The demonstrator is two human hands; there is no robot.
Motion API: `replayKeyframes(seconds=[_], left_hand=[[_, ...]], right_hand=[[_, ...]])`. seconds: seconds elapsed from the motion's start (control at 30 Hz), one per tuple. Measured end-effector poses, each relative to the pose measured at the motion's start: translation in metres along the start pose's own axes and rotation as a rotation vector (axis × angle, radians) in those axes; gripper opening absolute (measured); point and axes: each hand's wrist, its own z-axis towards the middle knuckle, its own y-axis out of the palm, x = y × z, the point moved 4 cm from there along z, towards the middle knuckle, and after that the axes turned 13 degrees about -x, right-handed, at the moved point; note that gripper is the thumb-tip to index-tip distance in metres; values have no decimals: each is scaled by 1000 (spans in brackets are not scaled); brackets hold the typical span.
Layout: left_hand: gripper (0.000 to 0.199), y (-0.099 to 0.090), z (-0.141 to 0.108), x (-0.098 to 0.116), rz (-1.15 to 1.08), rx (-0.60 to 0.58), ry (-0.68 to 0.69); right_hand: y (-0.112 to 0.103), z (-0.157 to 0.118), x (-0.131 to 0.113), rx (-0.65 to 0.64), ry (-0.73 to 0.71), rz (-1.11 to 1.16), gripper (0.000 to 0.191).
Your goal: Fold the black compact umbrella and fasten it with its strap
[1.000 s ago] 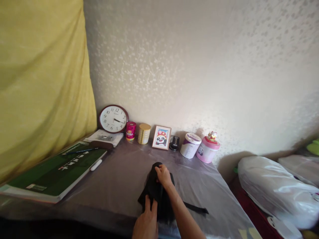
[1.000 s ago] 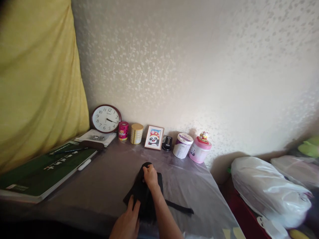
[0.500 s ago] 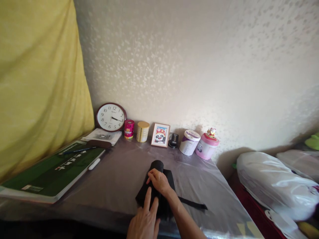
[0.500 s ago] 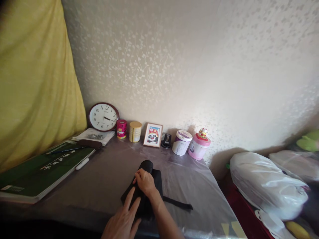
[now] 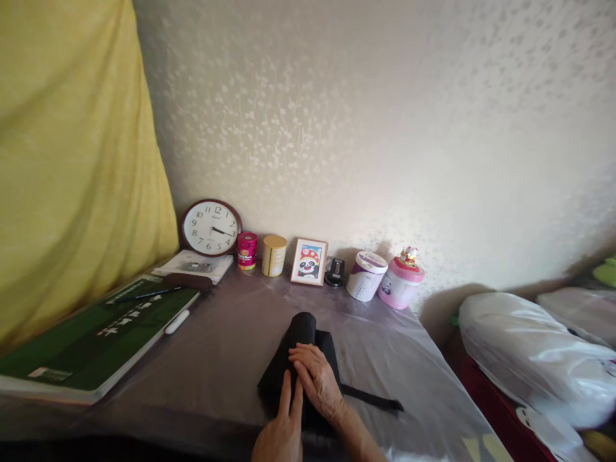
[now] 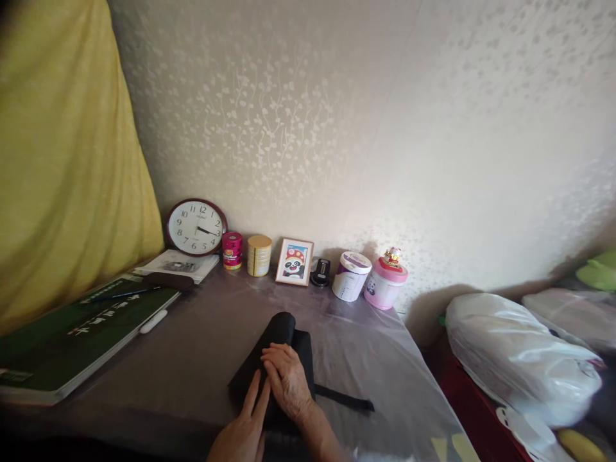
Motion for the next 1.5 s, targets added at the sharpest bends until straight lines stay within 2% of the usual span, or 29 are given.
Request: replayKeyframes(seconds=[0.5, 0.57, 0.63, 0.7, 0.8, 0.93, 1.03, 1.13, 1.23, 1.4, 1.5], left_hand=[[78, 1, 5, -3, -149, -59, -15], [78, 0, 5, -2, -150, -52, -5], [79, 0, 4, -1, -135, -50, -20], [80, 0, 4, 0, -113, -62, -56], [79, 0, 2, 1, -106, -63, -93], [76, -4, -6, 1, -152, 12, -33], [73, -5, -11, -1, -171, 65, 0], [70, -5, -13, -4, -168, 104, -3], [67, -5, -15, -4, -166, 119, -7], [67, -5, -18, -4, -123, 136, -19], [67, -3, -19, -4, -104, 147, -31]], right_hand=[[9, 67, 82, -67, 137, -91, 28], [9, 75, 93, -50, 241, -86, 27], [4, 76, 102, -3, 408, -90, 28], [-4, 68, 109, 63, 560, -99, 31], [-22, 40, 116, 147, 706, -111, 34], [-42, -7, 119, 174, 817, -98, 34], [-43, -31, 119, 156, 919, 98, 34], [-36, -42, 116, 122, 1009, 328, 37], [-32, -43, 109, 85, 1015, 355, 40], [-31, -36, 90, 78, 896, 109, 42], [-25, -32, 81, 109, 833, 53, 38]])
